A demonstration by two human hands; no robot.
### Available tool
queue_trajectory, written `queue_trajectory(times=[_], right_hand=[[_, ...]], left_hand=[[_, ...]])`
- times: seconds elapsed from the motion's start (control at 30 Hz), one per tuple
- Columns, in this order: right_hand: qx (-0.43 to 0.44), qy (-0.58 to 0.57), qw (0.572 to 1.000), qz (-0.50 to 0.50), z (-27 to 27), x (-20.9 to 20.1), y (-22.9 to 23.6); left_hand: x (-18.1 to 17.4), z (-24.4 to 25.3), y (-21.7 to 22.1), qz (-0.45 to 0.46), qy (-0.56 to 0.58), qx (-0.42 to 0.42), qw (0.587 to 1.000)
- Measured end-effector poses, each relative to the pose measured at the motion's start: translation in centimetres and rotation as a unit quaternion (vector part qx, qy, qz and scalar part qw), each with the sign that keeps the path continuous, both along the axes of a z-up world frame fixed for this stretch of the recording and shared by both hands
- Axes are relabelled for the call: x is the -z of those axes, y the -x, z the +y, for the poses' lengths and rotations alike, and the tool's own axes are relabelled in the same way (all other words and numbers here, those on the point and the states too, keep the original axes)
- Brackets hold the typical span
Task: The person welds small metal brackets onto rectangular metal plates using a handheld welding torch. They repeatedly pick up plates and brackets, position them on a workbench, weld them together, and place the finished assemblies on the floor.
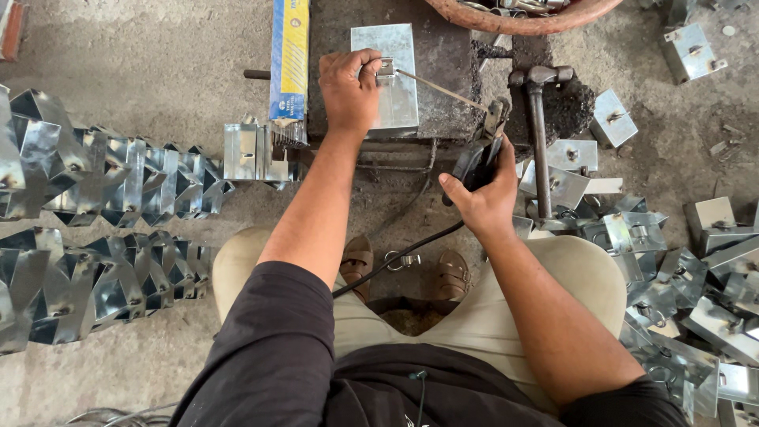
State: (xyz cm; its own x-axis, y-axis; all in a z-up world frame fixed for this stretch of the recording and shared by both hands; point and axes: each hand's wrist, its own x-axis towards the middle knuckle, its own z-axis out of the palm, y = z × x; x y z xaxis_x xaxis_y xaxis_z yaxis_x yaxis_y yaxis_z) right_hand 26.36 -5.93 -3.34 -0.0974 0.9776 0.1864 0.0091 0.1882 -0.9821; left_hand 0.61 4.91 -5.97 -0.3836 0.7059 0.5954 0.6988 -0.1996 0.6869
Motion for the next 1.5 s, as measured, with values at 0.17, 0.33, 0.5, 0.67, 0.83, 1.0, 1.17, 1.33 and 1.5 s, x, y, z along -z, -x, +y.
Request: queue_trajectory(times=[0.17,0.33,0.5,0.67,0.83,1.0,1.17,1.33,1.5], right_hand=[[-0.002,-0.003,1.000,-0.019,0.0,0.1,0.1],[-0.001,0.001,1.000,-0.024,-0.1,-0.1,0.0],[-0.002,0.003,1.000,-0.007,-0.1,-0.5,0.1],[-0.022,0.016,1.000,0.009,-0.2,-1.3,0.4],[-0.033,0.031,0.999,0.028,-0.3,-1.6,0.5],[-0.018,-0.019,0.999,-0.022,-0.1,-1.2,0.3],[-0.026,-0.011,1.000,-0.002,-0.1,-1.1,0.3],[-0.027,-0.014,0.999,0.012,-0.1,-1.3,0.6],[-0.036,0.001,0.999,0.017,0.0,-1.3,0.5]], left_hand=[[-0.1,-0.1,-0.1,-0.023,0.017,0.002,1.000],[-0.1,0.0,-0.1,-0.043,0.038,0.006,0.998],[0.1,0.1,0.1,-0.005,0.008,-0.006,1.000],[0.1,-0.1,0.6,0.076,-0.041,-0.001,0.996],[0.3,-0.4,0.5,-0.005,0.036,-0.016,0.999],[0.4,-0.1,0.7,0.065,-0.021,-0.010,0.998],[0.3,0.1,0.5,0.035,-0.005,-0.007,0.999],[1.4,0.2,1.1,0.067,-0.021,-0.001,0.998],[4.9,1.6,2.0,0.033,0.018,-0.035,0.999]])
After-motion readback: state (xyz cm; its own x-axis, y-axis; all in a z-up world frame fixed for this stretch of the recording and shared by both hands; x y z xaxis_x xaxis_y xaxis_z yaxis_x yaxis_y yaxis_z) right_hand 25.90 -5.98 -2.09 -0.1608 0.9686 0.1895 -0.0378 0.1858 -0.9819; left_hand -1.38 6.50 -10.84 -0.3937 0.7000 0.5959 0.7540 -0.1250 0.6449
